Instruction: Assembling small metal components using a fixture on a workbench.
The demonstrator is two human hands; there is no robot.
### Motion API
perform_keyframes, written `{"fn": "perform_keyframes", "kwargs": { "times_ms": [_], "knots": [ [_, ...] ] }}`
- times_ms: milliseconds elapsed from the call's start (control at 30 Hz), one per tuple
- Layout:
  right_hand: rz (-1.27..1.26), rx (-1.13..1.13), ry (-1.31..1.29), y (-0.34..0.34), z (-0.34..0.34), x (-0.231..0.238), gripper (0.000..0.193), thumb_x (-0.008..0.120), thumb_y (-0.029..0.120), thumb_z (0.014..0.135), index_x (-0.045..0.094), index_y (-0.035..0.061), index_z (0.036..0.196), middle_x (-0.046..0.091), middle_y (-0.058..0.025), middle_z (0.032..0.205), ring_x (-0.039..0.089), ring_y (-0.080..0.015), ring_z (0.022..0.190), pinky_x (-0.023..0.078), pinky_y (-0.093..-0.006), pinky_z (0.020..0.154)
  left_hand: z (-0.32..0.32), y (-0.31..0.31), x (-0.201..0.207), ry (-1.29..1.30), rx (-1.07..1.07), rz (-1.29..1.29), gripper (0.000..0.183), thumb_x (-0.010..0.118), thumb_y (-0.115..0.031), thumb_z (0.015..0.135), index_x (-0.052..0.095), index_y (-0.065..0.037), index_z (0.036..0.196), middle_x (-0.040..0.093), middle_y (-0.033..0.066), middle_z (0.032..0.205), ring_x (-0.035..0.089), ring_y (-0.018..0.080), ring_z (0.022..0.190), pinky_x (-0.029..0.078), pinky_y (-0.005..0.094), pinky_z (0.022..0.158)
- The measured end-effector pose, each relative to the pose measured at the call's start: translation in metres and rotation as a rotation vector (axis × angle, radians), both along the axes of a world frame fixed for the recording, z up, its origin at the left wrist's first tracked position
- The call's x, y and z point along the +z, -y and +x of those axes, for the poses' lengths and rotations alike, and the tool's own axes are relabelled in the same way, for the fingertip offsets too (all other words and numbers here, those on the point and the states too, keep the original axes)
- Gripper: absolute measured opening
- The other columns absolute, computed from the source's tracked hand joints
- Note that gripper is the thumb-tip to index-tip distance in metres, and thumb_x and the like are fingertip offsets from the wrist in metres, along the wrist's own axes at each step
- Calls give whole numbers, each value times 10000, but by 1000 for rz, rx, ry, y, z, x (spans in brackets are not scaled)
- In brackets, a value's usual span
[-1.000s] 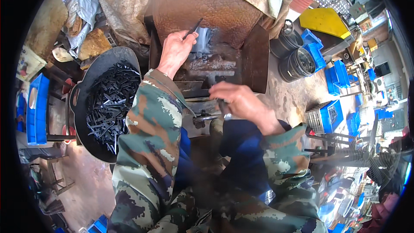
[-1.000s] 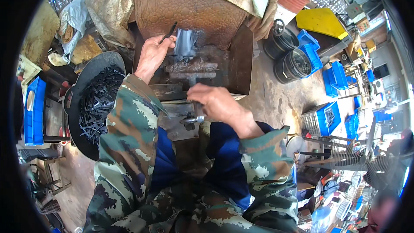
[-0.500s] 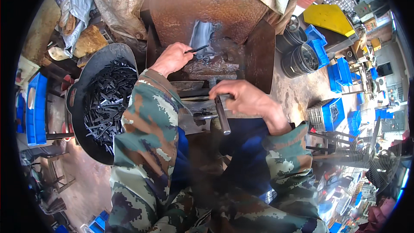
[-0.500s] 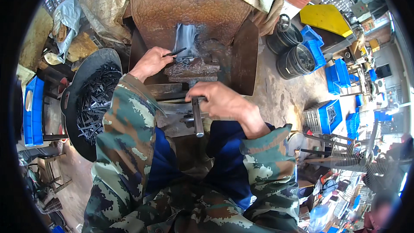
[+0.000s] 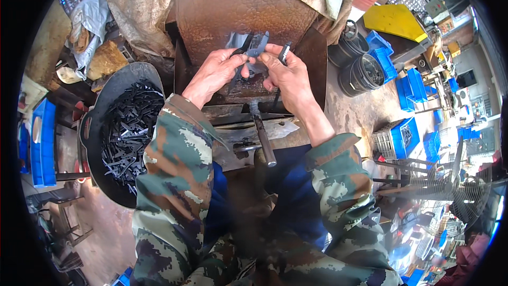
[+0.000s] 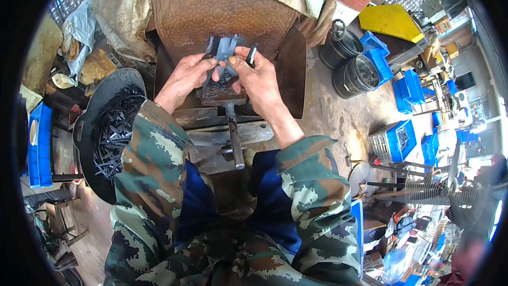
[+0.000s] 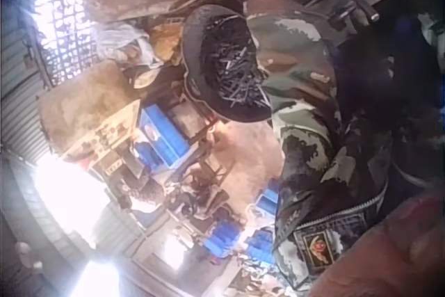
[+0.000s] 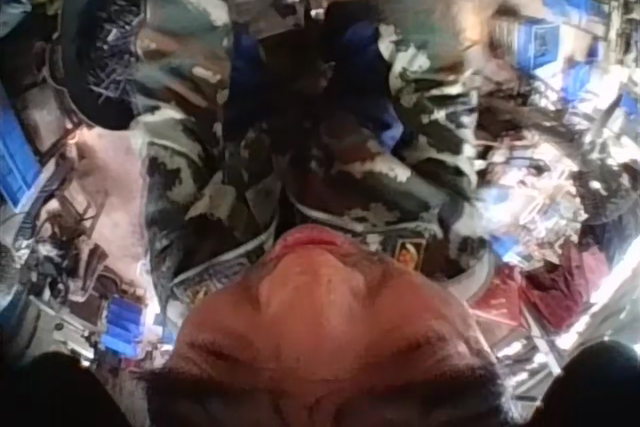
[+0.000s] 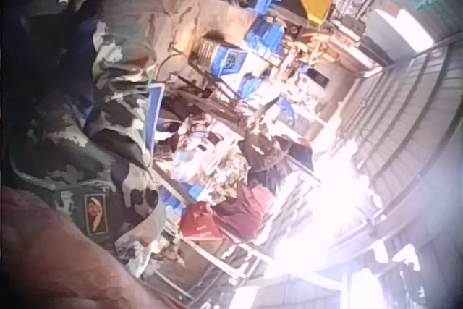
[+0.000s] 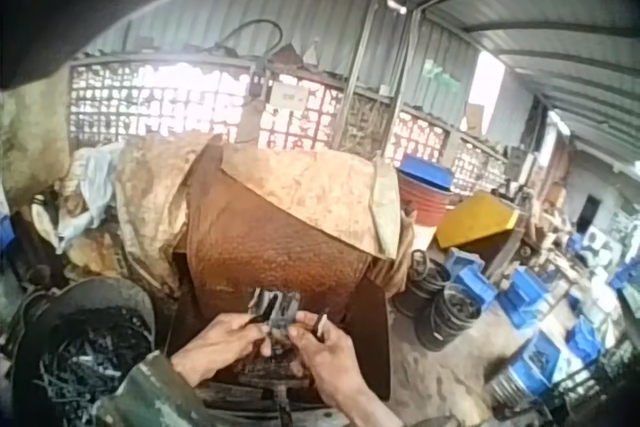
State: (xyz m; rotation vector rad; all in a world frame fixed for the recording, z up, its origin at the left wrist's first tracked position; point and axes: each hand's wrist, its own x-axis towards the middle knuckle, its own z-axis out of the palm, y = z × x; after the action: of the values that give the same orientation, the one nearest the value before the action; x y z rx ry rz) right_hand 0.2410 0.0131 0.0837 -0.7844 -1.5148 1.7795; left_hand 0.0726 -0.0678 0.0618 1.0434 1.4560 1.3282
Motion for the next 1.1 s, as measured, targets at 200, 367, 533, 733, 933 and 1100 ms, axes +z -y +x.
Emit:
{"fn": "perform_keyframes", "kwargs": {
  "times_ms": [200,367,533,733,933,1100],
  "knots": [
    [-9,-21,-13,-3,0,3,219,632,121,974,618,-10,1148,682,-53,875,481,-52,528,399,-211,446,11,-1,12,216,-91,7,239,561,-268,993,667,-61,1047,608,-14,749,346,30,540,270,214,488],
    [-61,-44,0,-4,5,0,182,612,147,992,648,12,1109,546,33,718,391,-31,512,369,-228,456,3,-4,1,149,-28,61,323,560,-309,996,640,-28,1132,654,33,879,364,35,537,282,208,484],
    [-85,-31,-20,-2,14,0,195,589,180,1009,659,23,1100,448,66,671,336,-31,516,351,-249,476,-21,-16,-35,-94,192,-153,300,453,-155,926,599,-44,1163,615,16,878,397,59,589,315,228,520],
    [-230,38,-141,-2,24,3,219,551,210,1026,664,29,1071,423,54,672,314,-54,501,347,-266,499,-36,-21,-72,-481,-37,-133,257,504,-104,894,648,13,1072,617,85,925,598,204,878,458,308,799],
    [-424,87,-230,0,31,13,230,541,246,1028,651,45,1041,498,8,741,353,-69,509,341,-269,519,-31,-13,-64,-501,-74,-7,271,519,11,856,677,48,1073,617,129,994,627,244,966,461,323,874],
    [-507,261,-414,-5,40,13,232,545,260,1020,631,45,1037,558,-32,812,382,-89,531,356,-291,546,-33,-9,-52,-574,-135,21,285,541,-1,847,695,20,1087,629,144,1007,634,290,988,471,355,892]
  ]
}}
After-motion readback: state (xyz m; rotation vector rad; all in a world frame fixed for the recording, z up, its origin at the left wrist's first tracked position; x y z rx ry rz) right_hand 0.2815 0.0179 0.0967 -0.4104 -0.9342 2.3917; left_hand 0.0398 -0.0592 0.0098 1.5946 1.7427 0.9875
